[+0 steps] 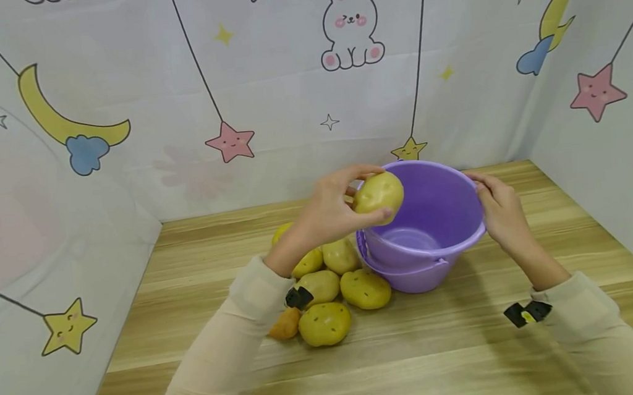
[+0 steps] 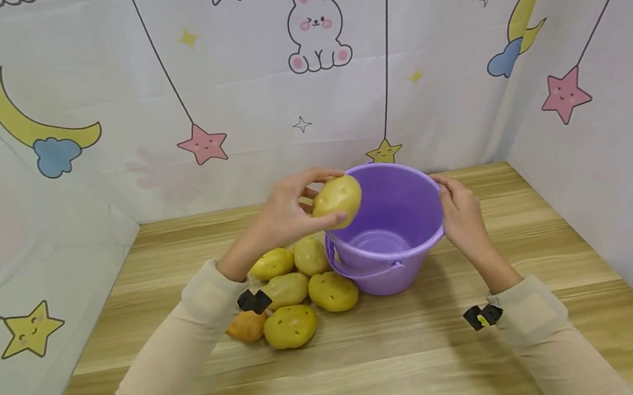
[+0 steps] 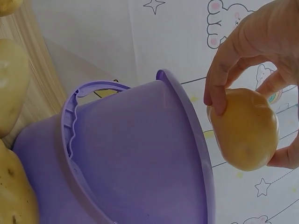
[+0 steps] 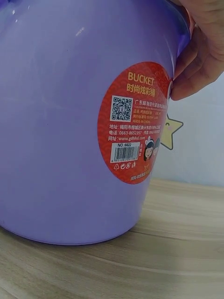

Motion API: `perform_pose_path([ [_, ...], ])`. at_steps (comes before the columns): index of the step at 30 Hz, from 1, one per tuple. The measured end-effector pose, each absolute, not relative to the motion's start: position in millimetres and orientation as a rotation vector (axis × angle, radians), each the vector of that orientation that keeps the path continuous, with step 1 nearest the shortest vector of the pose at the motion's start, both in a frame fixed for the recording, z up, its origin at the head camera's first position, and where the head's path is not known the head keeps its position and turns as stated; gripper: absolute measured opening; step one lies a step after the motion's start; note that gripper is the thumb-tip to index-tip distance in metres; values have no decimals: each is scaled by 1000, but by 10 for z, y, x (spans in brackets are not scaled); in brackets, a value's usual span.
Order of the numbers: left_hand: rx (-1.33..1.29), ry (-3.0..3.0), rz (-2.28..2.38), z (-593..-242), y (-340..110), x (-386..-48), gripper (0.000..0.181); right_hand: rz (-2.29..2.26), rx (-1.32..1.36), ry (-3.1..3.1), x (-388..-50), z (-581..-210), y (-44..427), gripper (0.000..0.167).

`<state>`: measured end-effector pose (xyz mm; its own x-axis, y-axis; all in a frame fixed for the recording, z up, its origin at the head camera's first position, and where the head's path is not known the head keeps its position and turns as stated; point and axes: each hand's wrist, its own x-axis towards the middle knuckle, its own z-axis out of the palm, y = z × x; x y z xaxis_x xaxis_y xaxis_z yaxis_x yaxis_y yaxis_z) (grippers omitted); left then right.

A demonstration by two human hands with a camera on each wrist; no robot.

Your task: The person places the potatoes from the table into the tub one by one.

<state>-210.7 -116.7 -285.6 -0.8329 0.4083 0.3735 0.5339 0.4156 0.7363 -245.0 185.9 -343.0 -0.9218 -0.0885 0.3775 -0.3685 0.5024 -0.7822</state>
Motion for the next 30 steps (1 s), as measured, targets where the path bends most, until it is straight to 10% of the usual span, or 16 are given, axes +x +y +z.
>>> perform_pose_path([
  [30, -904, -2572, -1392, -2911, -1052, -2070, 56, 1358, 358, -2460, -2357, -3443, 1837, 43],
])
